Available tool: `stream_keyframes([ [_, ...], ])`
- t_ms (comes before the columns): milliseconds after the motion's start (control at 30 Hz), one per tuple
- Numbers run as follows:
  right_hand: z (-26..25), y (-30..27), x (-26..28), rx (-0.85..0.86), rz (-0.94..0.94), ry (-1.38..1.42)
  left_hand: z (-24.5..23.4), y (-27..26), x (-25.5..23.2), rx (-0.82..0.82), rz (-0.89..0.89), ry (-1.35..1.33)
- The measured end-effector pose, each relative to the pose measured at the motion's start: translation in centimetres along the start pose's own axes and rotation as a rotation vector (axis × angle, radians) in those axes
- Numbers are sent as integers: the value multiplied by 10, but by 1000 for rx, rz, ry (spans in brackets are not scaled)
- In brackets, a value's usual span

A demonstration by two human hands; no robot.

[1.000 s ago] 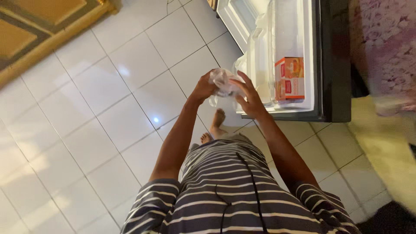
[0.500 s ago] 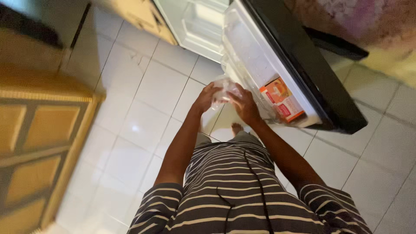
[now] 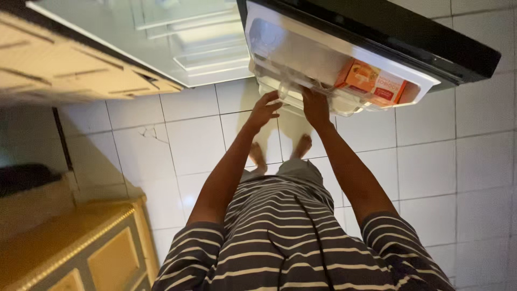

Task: The person wipes the exterior of a small refrigerator with a yellow cloth and a spray bottle, then places a few items into the freezer compartment. The person continues wiping the top and sides of the appliance.

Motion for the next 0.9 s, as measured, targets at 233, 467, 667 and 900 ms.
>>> stream_keyframes([
  [233,-22,-26,-8,5,266,-124,-4,-4,-11,-131,358,395],
  [467,-69,-77,-70,-264,355,-67,20,1,-66,-320,952,890],
  [667,-45,-76,-87,-110,433,-129,60,67,-25,-23,745,1318],
  [900,-61,-69,-68,-76,383,-257,41,73,15,22,654,1209],
])
Point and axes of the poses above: each hand's wrist, its own y-axis towards the middle knuckle, its own z-axis out of the palm, x = y × z, the point moved 6 cm from there along y, towards the middle knuckle, and after that the axes turned 11 degrees about -x, right-handed, at the moved point
